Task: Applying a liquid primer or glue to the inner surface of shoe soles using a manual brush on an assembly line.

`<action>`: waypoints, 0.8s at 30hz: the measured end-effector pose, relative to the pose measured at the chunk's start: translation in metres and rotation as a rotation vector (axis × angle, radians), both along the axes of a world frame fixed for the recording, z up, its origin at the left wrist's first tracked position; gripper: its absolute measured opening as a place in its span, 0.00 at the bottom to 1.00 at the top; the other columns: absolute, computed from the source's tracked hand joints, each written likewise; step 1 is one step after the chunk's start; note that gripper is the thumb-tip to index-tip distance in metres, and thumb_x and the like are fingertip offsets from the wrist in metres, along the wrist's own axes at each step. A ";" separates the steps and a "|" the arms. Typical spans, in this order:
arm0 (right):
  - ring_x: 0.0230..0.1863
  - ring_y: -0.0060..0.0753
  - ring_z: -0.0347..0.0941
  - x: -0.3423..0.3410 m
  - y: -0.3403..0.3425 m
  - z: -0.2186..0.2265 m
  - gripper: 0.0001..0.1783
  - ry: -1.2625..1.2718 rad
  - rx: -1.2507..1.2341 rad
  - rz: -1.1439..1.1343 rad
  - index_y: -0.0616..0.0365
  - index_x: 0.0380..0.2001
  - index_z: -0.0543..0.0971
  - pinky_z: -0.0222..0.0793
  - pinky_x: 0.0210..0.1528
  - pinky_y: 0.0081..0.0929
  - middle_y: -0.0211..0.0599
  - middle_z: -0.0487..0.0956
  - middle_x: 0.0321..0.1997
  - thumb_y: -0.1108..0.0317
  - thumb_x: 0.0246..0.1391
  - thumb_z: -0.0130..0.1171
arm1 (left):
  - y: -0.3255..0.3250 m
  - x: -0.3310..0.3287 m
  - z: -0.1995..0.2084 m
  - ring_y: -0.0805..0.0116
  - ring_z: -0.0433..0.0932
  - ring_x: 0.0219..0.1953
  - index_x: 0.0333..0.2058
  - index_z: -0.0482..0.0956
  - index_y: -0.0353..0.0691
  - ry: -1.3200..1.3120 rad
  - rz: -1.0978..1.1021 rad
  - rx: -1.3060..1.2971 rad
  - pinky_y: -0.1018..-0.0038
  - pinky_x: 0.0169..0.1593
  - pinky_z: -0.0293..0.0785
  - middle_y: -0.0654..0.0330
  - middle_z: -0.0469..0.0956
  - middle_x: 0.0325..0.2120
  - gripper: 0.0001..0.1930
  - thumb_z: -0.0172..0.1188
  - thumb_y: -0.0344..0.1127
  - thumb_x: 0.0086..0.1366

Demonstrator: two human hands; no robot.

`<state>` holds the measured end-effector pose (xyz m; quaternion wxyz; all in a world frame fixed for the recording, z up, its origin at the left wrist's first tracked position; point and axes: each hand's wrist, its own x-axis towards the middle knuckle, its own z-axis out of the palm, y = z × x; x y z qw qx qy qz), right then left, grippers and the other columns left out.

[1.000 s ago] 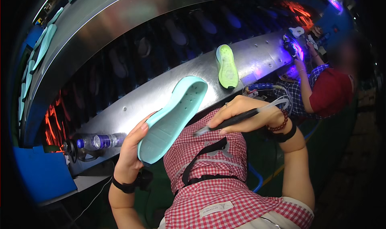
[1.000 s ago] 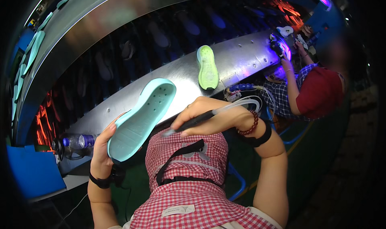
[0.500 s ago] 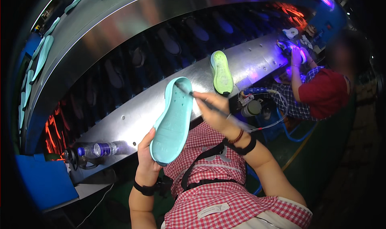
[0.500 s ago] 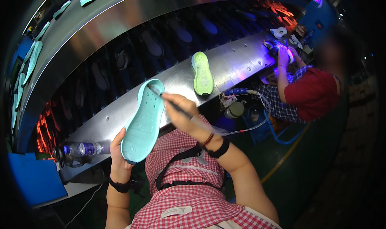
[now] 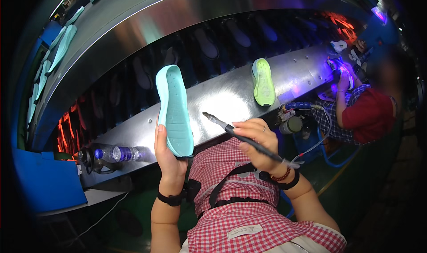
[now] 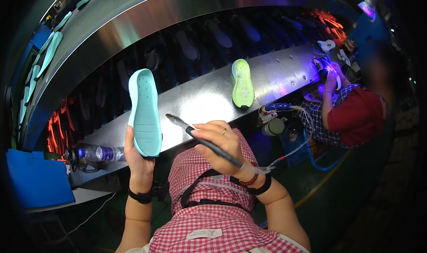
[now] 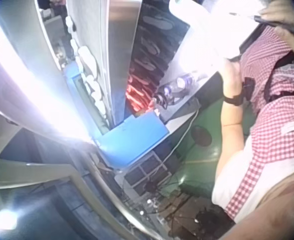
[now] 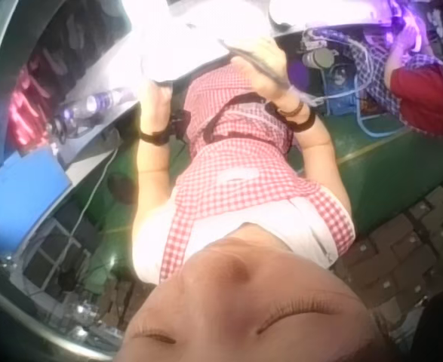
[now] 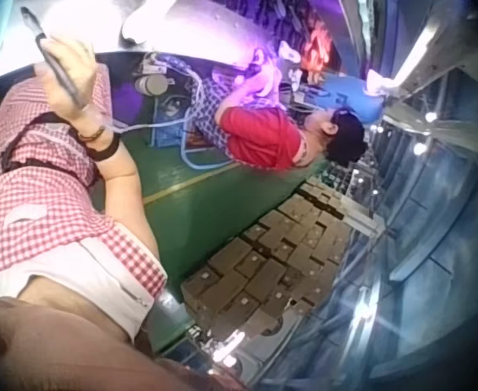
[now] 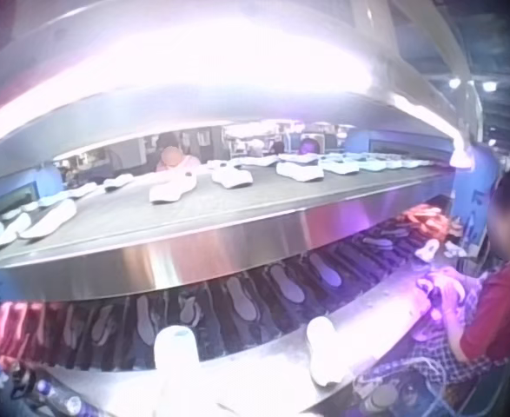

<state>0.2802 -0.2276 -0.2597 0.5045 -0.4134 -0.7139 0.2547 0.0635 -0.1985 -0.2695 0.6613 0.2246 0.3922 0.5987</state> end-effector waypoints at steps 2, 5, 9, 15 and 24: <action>0.47 0.42 0.65 -0.014 -0.010 -0.002 0.18 -0.126 0.056 -0.109 0.57 0.39 0.78 0.62 0.49 0.33 0.43 0.73 0.49 0.74 0.39 0.61 | 0.002 0.006 0.004 0.69 0.72 0.43 0.57 0.58 0.36 0.034 0.035 0.022 0.73 0.44 0.72 0.58 0.70 0.45 0.23 0.37 0.41 0.67; 0.57 0.34 0.52 -0.036 -0.022 -0.019 0.19 -0.525 0.271 -0.248 0.37 0.44 0.78 0.50 0.55 0.31 0.32 0.64 0.59 0.69 0.46 0.55 | 0.001 0.009 0.006 0.70 0.72 0.44 0.58 0.57 0.36 0.070 0.083 0.053 0.73 0.45 0.70 0.58 0.69 0.46 0.23 0.38 0.40 0.68; 0.61 0.38 0.47 -0.064 -0.028 -0.038 0.29 -0.654 0.412 -0.219 0.27 0.49 0.74 0.46 0.57 0.36 0.34 0.59 0.61 0.75 0.46 0.49 | -0.001 0.008 -0.002 0.70 0.71 0.45 0.58 0.56 0.35 0.118 0.082 0.064 0.74 0.46 0.70 0.57 0.69 0.47 0.23 0.39 0.39 0.67; 0.62 0.40 0.46 -0.068 -0.025 -0.040 0.25 -0.712 0.349 -0.249 0.27 0.50 0.72 0.41 0.58 0.43 0.35 0.57 0.63 0.68 0.49 0.49 | -0.007 0.016 0.004 0.70 0.71 0.44 0.59 0.54 0.34 0.202 0.187 0.075 0.75 0.45 0.70 0.56 0.68 0.47 0.24 0.41 0.38 0.67; 0.62 0.44 0.45 -0.050 -0.007 -0.033 0.19 -0.709 0.255 -0.310 0.32 0.44 0.76 0.40 0.59 0.46 0.38 0.55 0.65 0.65 0.48 0.53 | -0.008 0.007 0.004 0.66 0.74 0.42 0.59 0.55 0.36 0.333 0.210 0.124 0.72 0.43 0.73 0.54 0.69 0.46 0.24 0.39 0.41 0.67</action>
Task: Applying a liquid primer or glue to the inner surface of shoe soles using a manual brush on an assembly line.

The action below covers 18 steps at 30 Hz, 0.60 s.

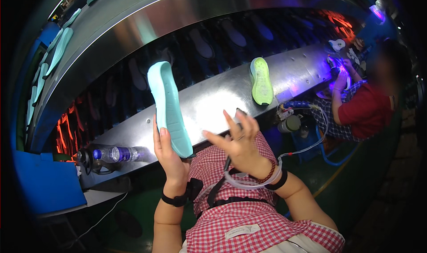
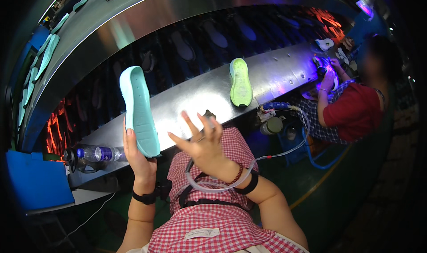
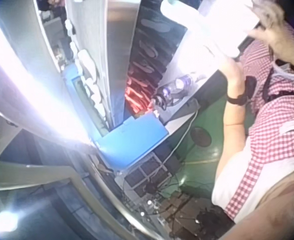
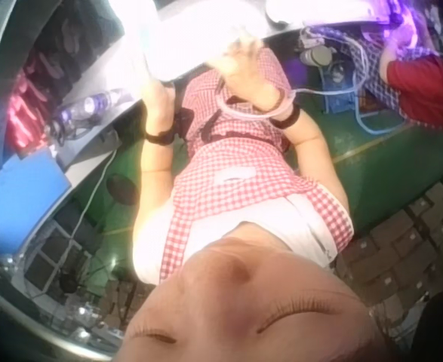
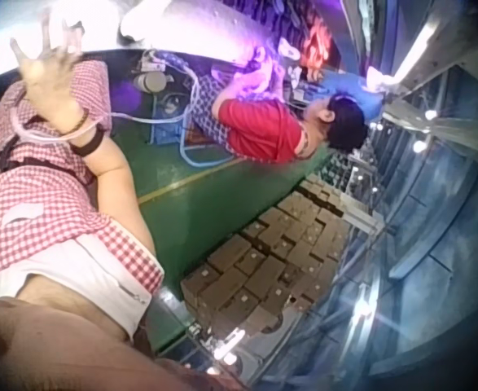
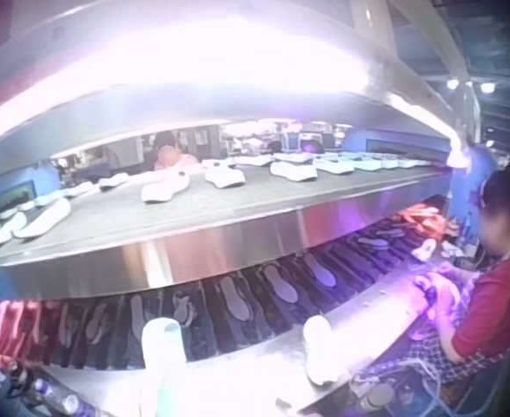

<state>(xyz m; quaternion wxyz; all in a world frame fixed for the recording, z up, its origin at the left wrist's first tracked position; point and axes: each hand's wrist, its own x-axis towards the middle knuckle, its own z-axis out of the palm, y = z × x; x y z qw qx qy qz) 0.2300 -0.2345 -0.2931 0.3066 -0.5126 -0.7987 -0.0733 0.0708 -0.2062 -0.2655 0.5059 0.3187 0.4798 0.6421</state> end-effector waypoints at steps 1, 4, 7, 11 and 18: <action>0.61 0.47 0.45 0.012 0.005 0.007 0.22 0.023 -0.045 -0.044 0.33 0.45 0.76 0.40 0.59 0.46 0.41 0.54 0.65 0.69 0.46 0.53 | 0.000 -0.005 0.001 0.66 0.74 0.42 0.59 0.55 0.36 0.002 0.003 0.006 0.72 0.43 0.73 0.54 0.69 0.46 0.24 0.39 0.41 0.67; 0.61 0.52 0.46 0.049 0.013 0.011 0.31 0.157 -0.082 -0.147 0.39 0.47 0.76 0.41 0.59 0.44 0.48 0.53 0.65 0.79 0.36 0.54 | 0.001 -0.025 0.008 0.61 0.71 0.49 0.59 0.53 0.32 -0.151 -0.314 -0.033 0.69 0.49 0.70 0.50 0.66 0.50 0.28 0.40 0.42 0.65; 0.58 0.53 0.51 0.077 0.020 0.006 0.29 0.223 0.044 -0.243 0.46 0.44 0.78 0.45 0.59 0.39 0.50 0.56 0.63 0.81 0.32 0.56 | -0.007 -0.049 0.040 0.50 0.68 0.53 0.59 0.53 0.30 -0.347 -0.422 -0.028 0.56 0.52 0.68 0.45 0.63 0.54 0.31 0.37 0.49 0.64; 0.56 0.52 0.55 0.098 0.025 -0.003 0.25 0.165 0.103 -0.357 0.48 0.44 0.78 0.50 0.57 0.37 0.50 0.60 0.61 0.79 0.38 0.58 | 0.051 -0.076 0.107 0.42 0.69 0.50 0.58 0.56 0.31 -0.317 -0.450 0.150 0.46 0.49 0.67 0.41 0.64 0.52 0.32 0.33 0.53 0.65; 0.46 0.43 0.60 0.082 0.035 0.011 0.30 0.341 -0.043 -0.226 0.53 0.50 0.73 0.56 0.51 0.35 0.42 0.68 0.49 0.72 0.37 0.65 | 0.261 -0.175 0.151 0.49 0.52 0.62 0.61 0.47 0.37 -0.922 -0.188 0.323 0.41 0.60 0.46 0.48 0.49 0.62 0.32 0.30 0.53 0.65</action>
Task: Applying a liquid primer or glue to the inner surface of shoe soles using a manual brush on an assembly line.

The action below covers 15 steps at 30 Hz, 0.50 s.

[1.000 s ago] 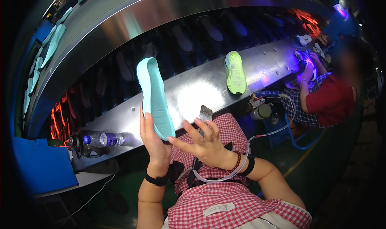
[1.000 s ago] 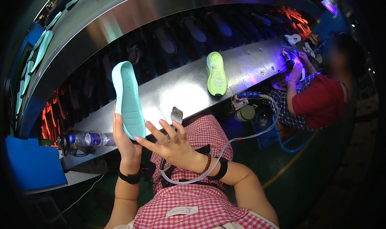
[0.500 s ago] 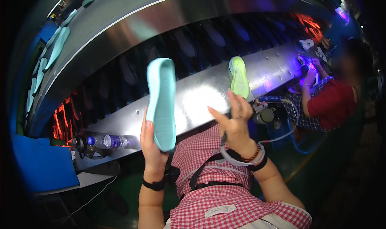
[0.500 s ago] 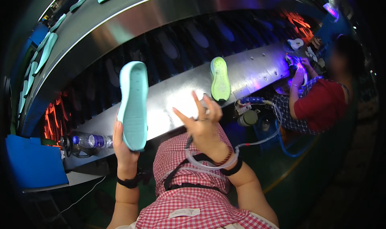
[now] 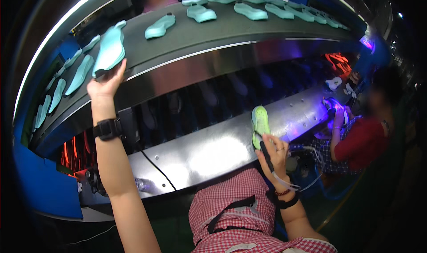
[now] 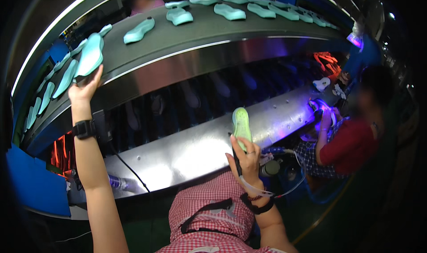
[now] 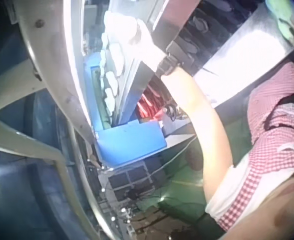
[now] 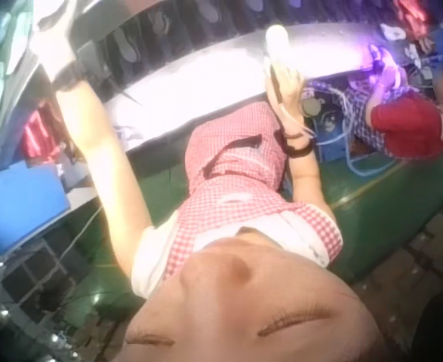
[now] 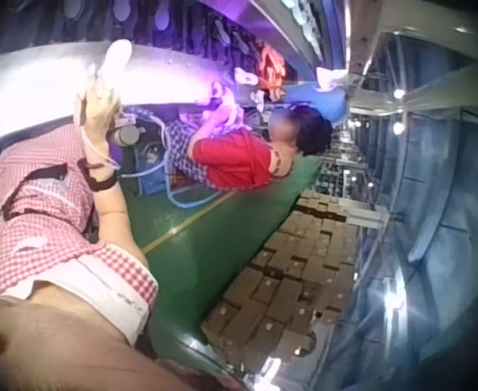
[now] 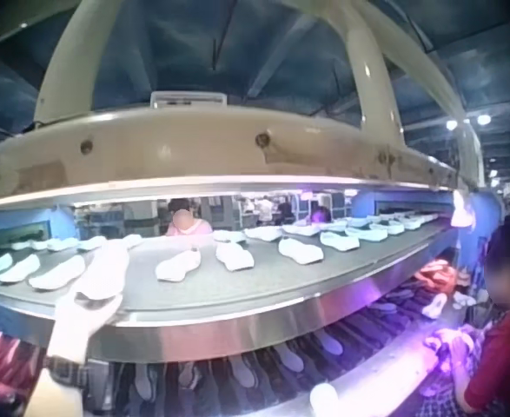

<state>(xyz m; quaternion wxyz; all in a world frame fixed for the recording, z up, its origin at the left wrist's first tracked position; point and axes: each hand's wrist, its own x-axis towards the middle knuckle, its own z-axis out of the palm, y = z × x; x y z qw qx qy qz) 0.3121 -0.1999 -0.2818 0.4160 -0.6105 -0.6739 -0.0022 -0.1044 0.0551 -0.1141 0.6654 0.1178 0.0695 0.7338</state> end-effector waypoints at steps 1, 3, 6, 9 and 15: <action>0.42 0.40 0.63 0.001 0.002 0.001 0.31 0.010 0.021 0.022 0.55 0.50 0.73 0.59 0.48 0.33 0.39 0.71 0.43 0.73 0.37 0.65 | 0.003 0.013 0.004 0.51 0.52 0.63 0.62 0.43 0.39 0.024 0.093 -0.137 0.43 0.60 0.47 0.50 0.47 0.63 0.33 0.29 0.54 0.65; 0.36 0.40 0.69 0.010 0.006 -0.012 0.29 0.076 0.108 0.064 0.58 0.49 0.73 0.66 0.40 0.31 0.39 0.72 0.38 0.74 0.37 0.65 | -0.003 0.057 0.017 0.55 0.52 0.63 0.63 0.34 0.40 0.188 0.195 -0.326 0.51 0.62 0.47 0.54 0.43 0.64 0.35 0.26 0.56 0.65; 0.35 0.40 0.70 0.020 0.004 -0.020 0.29 0.090 0.094 0.100 0.62 0.49 0.71 0.68 0.37 0.29 0.43 0.72 0.39 0.75 0.39 0.64 | -0.013 0.074 0.031 0.59 0.52 0.63 0.62 0.39 0.34 0.619 0.142 -0.261 0.63 0.62 0.50 0.52 0.49 0.62 0.34 0.37 0.48 0.65; 0.36 0.40 0.70 0.028 0.006 -0.025 0.28 0.118 0.059 0.115 0.66 0.50 0.70 0.67 0.37 0.27 0.46 0.71 0.40 0.77 0.41 0.62 | -0.011 0.088 0.060 0.61 0.59 0.59 0.59 0.52 0.33 1.071 0.075 -0.192 0.64 0.60 0.54 0.52 0.56 0.59 0.29 0.45 0.40 0.61; 0.33 0.45 0.74 0.035 0.019 -0.034 0.27 0.196 0.080 0.100 0.61 0.49 0.71 0.71 0.33 0.31 0.45 0.73 0.39 0.72 0.42 0.62 | 0.043 0.122 0.080 0.56 0.67 0.54 0.51 0.68 0.35 2.575 0.370 0.178 0.71 0.58 0.57 0.48 0.71 0.48 0.21 0.47 0.32 0.57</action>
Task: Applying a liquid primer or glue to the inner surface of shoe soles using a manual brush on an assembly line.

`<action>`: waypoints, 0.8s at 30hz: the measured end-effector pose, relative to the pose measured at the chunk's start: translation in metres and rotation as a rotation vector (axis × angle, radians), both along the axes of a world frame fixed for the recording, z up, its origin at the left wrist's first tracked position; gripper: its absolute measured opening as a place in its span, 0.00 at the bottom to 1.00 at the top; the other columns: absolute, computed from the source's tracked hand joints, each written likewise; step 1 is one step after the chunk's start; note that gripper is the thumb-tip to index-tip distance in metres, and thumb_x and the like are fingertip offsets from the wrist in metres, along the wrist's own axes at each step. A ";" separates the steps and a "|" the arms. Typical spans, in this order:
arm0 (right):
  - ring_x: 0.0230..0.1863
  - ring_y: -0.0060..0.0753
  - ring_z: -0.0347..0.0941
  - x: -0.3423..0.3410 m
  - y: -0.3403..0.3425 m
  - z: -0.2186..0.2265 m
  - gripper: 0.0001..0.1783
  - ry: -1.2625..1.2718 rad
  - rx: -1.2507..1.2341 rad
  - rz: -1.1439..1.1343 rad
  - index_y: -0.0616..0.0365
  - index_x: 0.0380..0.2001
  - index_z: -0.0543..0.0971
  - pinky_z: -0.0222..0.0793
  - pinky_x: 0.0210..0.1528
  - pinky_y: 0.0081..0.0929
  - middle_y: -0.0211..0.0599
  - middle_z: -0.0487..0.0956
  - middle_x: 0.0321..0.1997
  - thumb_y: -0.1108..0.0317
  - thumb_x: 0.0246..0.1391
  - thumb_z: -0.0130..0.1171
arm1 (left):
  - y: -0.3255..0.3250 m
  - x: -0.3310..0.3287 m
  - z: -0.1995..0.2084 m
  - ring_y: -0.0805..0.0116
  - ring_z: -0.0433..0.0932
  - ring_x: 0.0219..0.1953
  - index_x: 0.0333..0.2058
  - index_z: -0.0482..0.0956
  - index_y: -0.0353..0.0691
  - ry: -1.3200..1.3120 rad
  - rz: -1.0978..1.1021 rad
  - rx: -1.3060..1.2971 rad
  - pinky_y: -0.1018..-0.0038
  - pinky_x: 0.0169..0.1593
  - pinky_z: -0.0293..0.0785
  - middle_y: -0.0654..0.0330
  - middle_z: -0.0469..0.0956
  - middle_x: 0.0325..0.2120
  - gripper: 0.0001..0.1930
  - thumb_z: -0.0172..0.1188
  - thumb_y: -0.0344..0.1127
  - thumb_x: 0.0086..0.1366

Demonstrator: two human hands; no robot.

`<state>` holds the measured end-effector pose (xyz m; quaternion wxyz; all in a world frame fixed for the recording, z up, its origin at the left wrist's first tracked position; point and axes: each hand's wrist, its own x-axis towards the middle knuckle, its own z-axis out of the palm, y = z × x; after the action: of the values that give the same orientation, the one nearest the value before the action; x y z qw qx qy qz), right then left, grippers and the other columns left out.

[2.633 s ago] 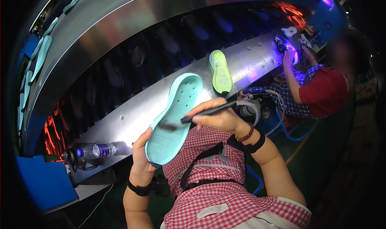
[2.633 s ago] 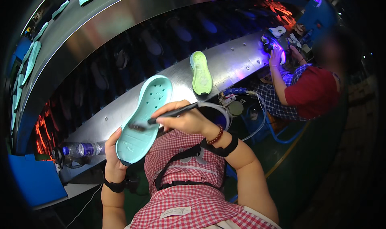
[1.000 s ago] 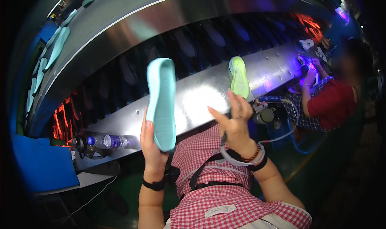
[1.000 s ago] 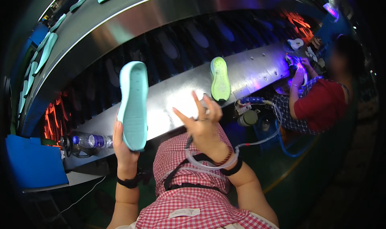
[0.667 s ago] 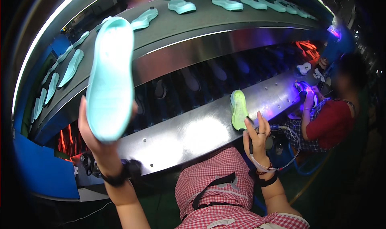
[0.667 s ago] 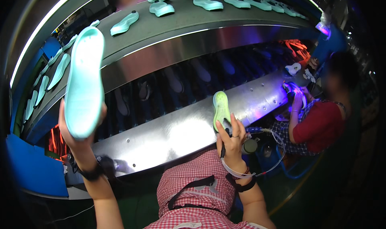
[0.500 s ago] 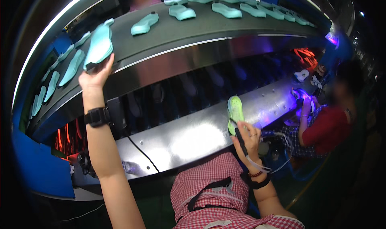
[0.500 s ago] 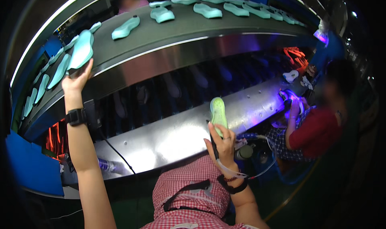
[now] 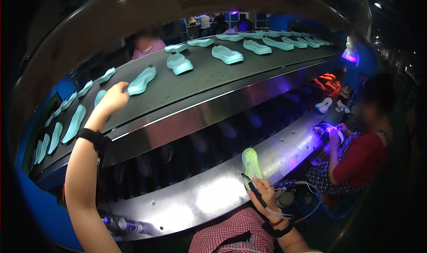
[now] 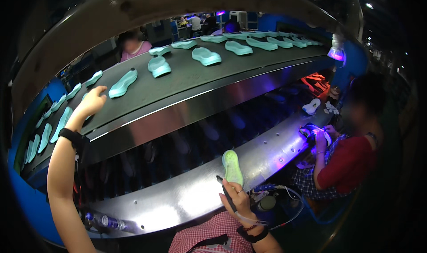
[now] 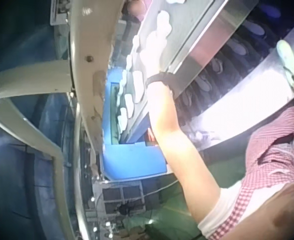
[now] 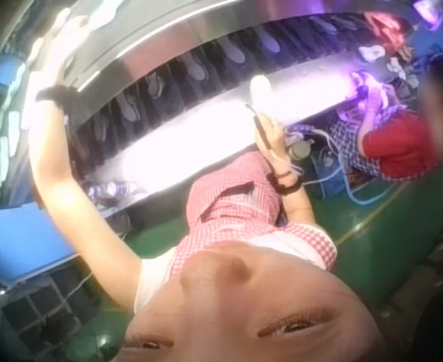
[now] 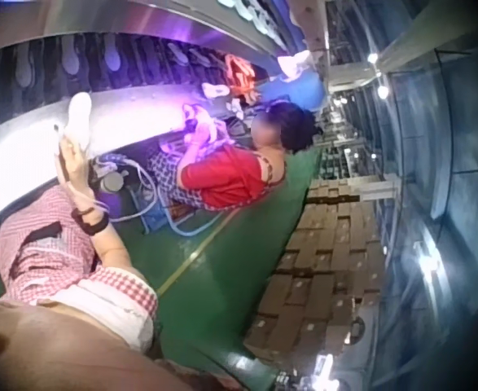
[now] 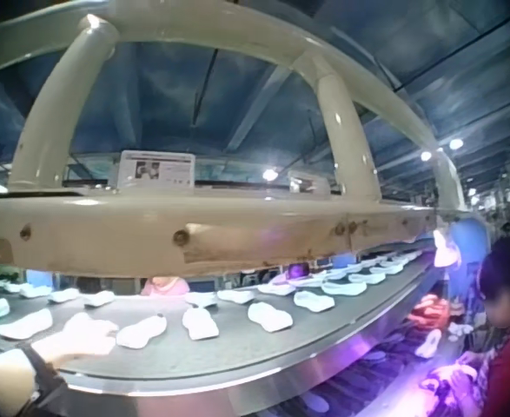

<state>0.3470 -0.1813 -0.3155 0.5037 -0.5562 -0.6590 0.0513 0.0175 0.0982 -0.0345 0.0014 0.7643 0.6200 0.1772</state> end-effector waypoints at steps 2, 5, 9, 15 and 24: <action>0.33 0.45 0.75 0.001 0.000 -0.007 0.26 0.021 0.038 -0.033 0.64 0.48 0.71 0.71 0.32 0.31 0.47 0.74 0.37 0.73 0.42 0.61 | 0.013 0.020 -0.006 0.55 0.57 0.61 0.56 0.61 0.39 0.345 0.061 0.045 0.60 0.62 0.52 0.51 0.61 0.57 0.26 0.48 0.32 0.57; 0.31 0.46 0.75 0.007 -0.003 -0.019 0.26 0.029 0.143 -0.043 0.66 0.48 0.70 0.72 0.31 0.31 0.48 0.75 0.36 0.75 0.41 0.62 | 0.031 0.026 -0.024 0.54 0.48 0.64 0.62 0.48 0.42 0.542 0.100 0.002 0.55 0.64 0.45 0.53 0.53 0.61 0.36 0.51 0.34 0.55; 0.31 0.44 0.75 0.020 -0.009 -0.018 0.26 -0.011 0.117 -0.073 0.65 0.48 0.70 0.72 0.30 0.30 0.48 0.75 0.36 0.75 0.41 0.62 | 0.043 0.021 -0.029 0.53 0.54 0.62 0.60 0.53 0.39 0.469 0.236 -0.150 0.61 0.62 0.52 0.50 0.59 0.58 0.37 0.57 0.37 0.52; 0.30 0.43 0.75 0.027 -0.017 -0.011 0.27 -0.058 0.082 -0.070 0.64 0.49 0.70 0.72 0.30 0.29 0.46 0.75 0.36 0.75 0.41 0.62 | -0.021 0.029 -0.020 0.55 0.67 0.46 0.34 0.74 0.36 0.279 -0.028 0.082 0.65 0.50 0.63 0.52 0.73 0.39 0.16 0.64 0.38 0.48; 0.28 0.45 0.73 0.014 0.005 0.006 0.40 -0.210 0.198 0.104 0.61 0.58 0.58 0.69 0.28 0.32 0.44 0.75 0.33 0.78 0.38 0.61 | -0.147 -0.001 -0.136 0.64 0.73 0.44 0.50 0.64 0.33 -1.869 -0.143 -0.330 0.66 0.49 0.71 0.56 0.72 0.42 0.23 0.49 0.27 0.52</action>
<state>0.3609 -0.1762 -0.3092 0.4811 -0.4713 -0.7378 -0.0461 0.0162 -0.0492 -0.1710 0.6155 0.3395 0.3370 0.6264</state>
